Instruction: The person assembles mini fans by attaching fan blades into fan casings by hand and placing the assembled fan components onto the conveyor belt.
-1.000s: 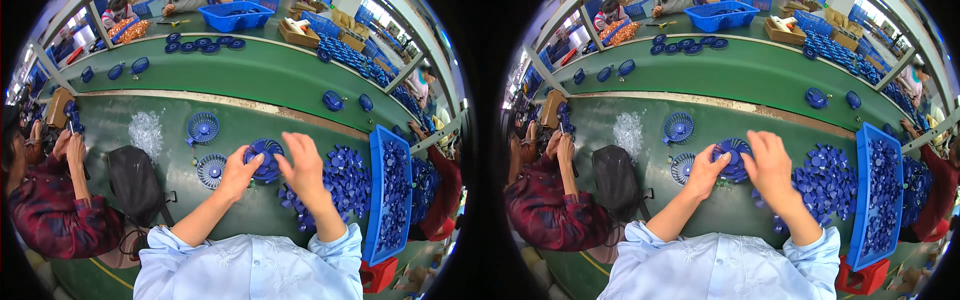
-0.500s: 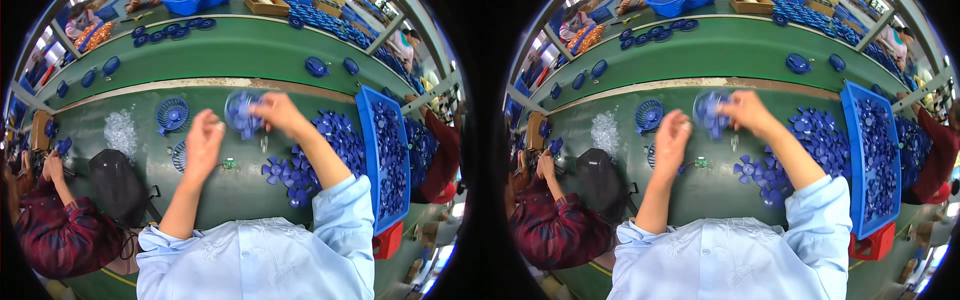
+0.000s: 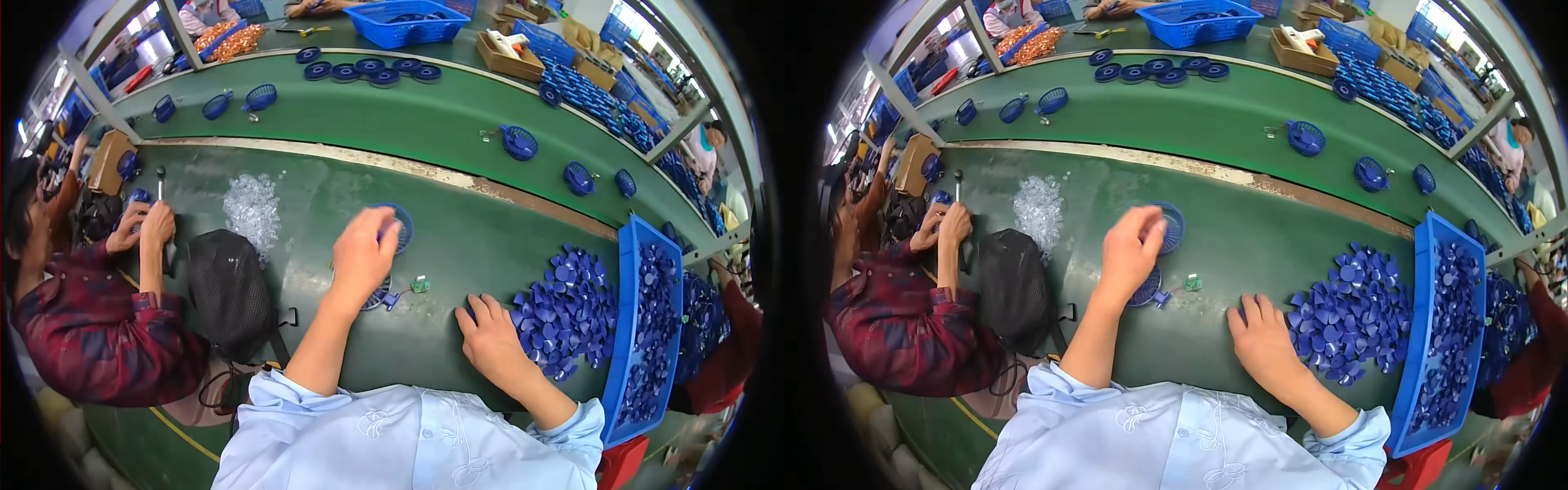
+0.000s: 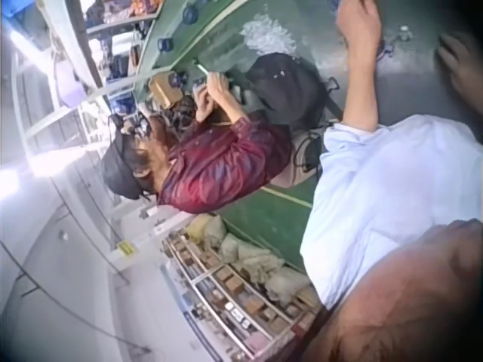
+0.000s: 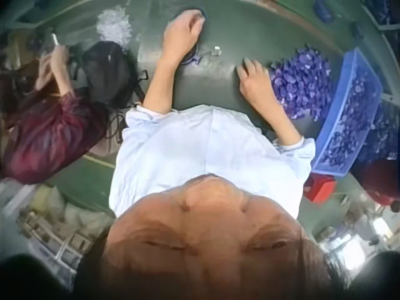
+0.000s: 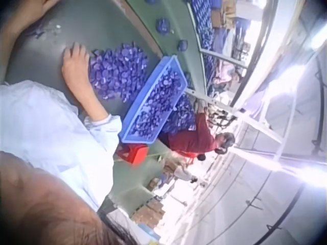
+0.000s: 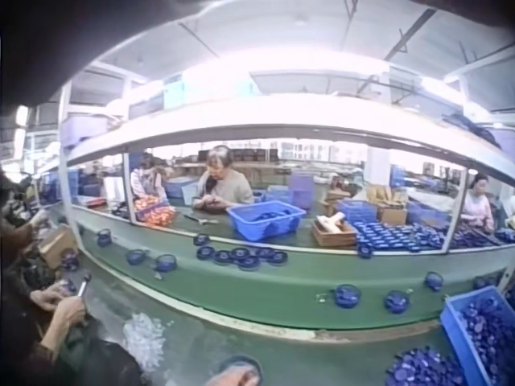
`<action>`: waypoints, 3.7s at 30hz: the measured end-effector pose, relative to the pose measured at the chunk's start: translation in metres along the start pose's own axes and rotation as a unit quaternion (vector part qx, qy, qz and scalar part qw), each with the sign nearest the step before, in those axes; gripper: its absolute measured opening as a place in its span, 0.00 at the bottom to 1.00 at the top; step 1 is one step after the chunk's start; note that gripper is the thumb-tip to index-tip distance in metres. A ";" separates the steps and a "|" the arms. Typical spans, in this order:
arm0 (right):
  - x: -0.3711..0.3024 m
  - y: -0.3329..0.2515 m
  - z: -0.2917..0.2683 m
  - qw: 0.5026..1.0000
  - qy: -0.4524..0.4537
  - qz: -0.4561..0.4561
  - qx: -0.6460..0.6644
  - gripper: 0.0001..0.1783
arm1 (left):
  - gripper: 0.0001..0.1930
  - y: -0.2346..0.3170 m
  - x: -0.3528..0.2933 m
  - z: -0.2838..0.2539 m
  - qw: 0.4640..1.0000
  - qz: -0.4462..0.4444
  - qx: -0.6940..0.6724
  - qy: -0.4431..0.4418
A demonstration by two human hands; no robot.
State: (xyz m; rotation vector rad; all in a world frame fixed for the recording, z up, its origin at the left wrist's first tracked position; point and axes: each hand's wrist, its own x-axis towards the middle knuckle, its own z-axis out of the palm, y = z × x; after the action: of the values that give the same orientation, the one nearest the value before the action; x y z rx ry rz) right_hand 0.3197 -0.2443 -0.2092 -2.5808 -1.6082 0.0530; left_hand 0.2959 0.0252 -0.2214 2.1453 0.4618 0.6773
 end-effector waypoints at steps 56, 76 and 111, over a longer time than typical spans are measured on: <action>0.090 -0.002 -0.042 0.946 0.272 0.013 0.176 0.23 | 0.16 0.050 -0.022 0.017 0.875 -0.196 -0.429 -0.109; 0.070 0.025 -0.020 0.900 0.339 0.117 0.248 0.26 | 0.17 0.036 -0.027 0.032 0.884 -0.127 -0.422 -0.156; 0.070 0.037 -0.026 0.863 0.066 0.150 0.477 0.24 | 0.15 0.042 -0.038 0.028 0.928 -0.109 -0.319 -0.157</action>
State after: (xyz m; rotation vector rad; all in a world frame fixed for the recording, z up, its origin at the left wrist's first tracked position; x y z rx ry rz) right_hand 0.3855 -0.1992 -0.1851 -1.9231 -0.7742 0.5342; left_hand 0.2871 -0.0369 -0.2135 1.5135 0.2494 0.2884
